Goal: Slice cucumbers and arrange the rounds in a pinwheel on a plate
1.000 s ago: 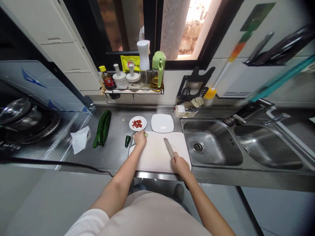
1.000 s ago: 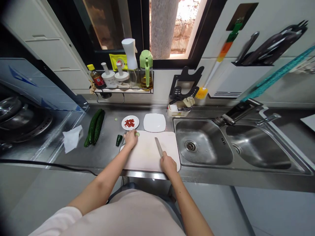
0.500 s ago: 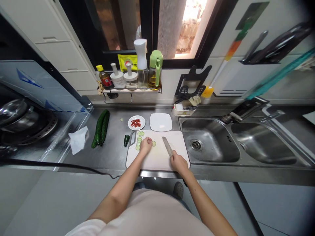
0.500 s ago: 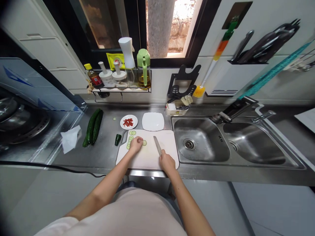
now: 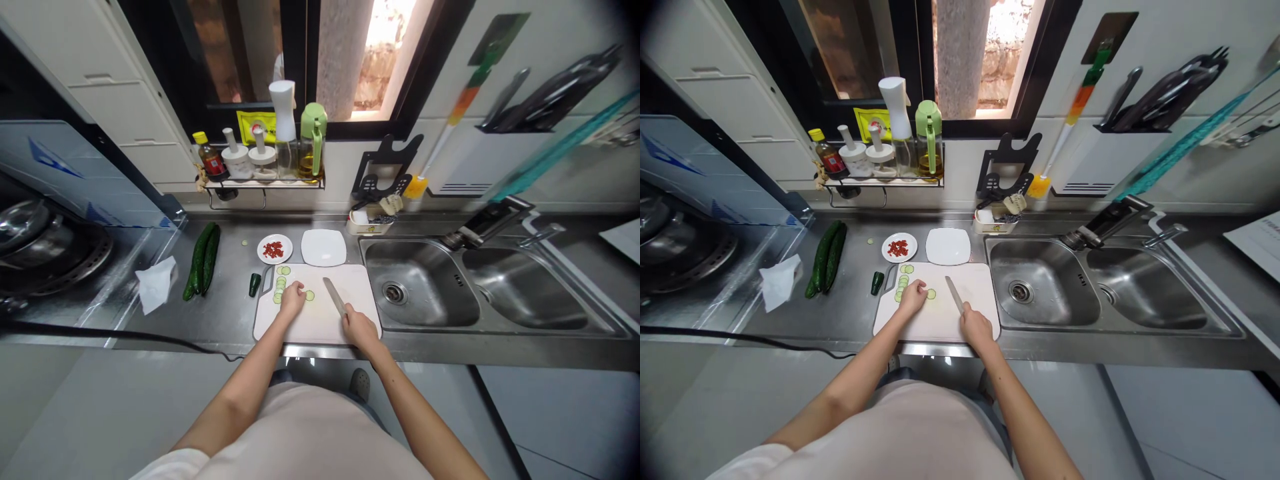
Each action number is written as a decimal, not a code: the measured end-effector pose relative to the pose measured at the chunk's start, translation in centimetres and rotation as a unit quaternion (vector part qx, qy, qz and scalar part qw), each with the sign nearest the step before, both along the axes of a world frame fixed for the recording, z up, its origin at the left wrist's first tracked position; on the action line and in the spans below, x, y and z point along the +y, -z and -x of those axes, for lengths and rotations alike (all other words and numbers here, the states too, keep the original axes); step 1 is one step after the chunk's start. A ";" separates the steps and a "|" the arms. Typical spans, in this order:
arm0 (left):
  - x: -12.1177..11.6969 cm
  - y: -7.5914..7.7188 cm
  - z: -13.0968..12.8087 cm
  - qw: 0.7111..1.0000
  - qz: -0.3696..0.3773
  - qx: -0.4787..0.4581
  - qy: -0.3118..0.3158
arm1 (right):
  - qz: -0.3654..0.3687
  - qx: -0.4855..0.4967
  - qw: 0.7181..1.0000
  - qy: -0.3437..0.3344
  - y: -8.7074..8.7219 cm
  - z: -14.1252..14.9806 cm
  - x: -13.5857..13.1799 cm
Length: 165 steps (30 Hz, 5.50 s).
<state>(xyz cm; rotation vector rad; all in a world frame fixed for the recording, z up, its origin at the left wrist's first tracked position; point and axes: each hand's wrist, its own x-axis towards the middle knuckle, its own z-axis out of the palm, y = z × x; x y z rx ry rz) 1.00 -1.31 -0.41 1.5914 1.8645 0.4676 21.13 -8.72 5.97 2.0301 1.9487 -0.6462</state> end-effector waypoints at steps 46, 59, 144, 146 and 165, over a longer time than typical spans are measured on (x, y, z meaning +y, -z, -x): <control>0.7 0.1 0.3 0.999 0.020 -0.014 -0.028 | 0.030 -0.010 0.987 -0.155 -1.5 0.1 -1.5; 0.8 -0.2 0.3 0.999 0.026 -0.013 -0.026 | 0.037 0.001 0.988 -0.152 -1.7 1.1 -0.5; 0.7 -0.4 0.2 0.999 0.031 0.006 -0.016 | 0.016 -0.043 0.982 -0.184 -1.7 -1.4 -0.8; 0.7 -0.3 0.3 0.999 0.030 0.007 -0.016 | 0.013 -0.044 0.983 -0.180 -1.6 -1.6 -1.0; 0.7 -0.4 0.2 0.999 0.031 0.007 -0.018 | 0.008 -0.039 0.983 -0.179 -1.6 -0.3 0.0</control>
